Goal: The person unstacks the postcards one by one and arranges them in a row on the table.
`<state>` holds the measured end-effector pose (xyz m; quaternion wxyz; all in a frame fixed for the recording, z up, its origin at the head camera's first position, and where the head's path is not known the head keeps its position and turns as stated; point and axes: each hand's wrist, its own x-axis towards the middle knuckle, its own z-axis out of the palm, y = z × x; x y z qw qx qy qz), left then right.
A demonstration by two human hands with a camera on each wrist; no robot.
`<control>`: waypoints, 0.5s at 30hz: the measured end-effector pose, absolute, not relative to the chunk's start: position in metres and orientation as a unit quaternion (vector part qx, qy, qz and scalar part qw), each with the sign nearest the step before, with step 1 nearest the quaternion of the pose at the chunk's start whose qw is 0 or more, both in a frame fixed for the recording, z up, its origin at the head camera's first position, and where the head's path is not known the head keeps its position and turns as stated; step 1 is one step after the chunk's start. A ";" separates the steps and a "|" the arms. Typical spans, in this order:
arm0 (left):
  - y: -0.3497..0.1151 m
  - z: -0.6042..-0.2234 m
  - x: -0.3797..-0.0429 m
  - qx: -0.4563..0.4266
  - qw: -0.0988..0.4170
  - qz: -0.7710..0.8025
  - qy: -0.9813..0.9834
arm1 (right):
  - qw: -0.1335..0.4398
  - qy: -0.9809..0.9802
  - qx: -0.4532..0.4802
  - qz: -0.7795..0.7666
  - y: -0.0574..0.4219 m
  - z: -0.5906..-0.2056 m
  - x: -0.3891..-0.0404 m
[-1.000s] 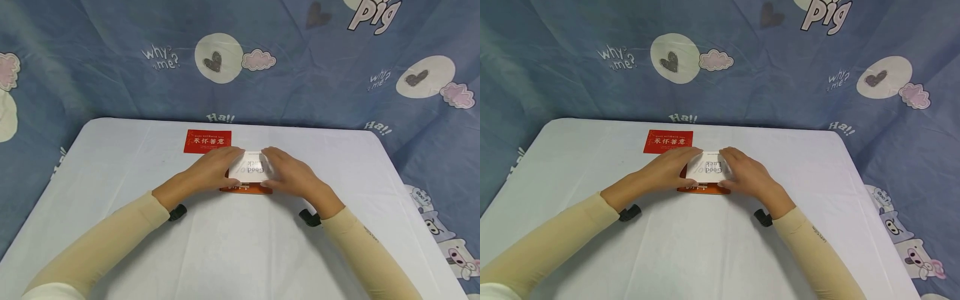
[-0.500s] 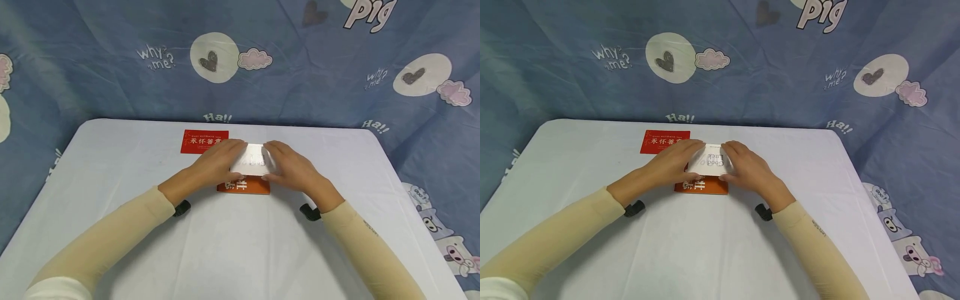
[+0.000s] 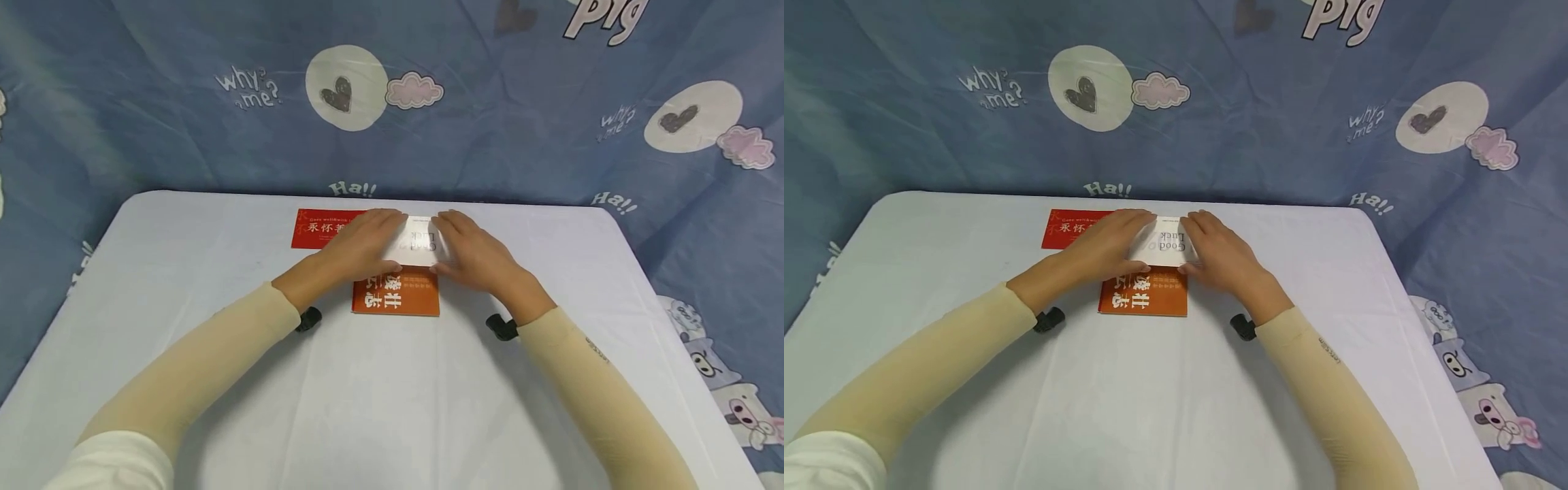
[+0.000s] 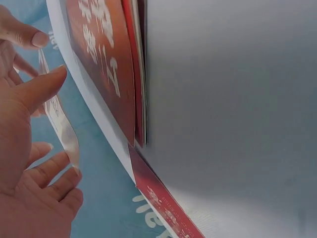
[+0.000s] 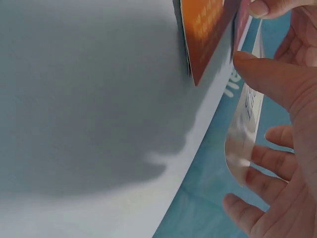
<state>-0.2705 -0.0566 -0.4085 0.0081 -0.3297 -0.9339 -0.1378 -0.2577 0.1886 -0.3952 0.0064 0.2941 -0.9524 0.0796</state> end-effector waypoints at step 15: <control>-0.052 -0.414 -0.312 -0.294 -0.012 -0.137 -0.946 | -0.011 -0.957 0.282 0.071 0.182 -0.399 -0.300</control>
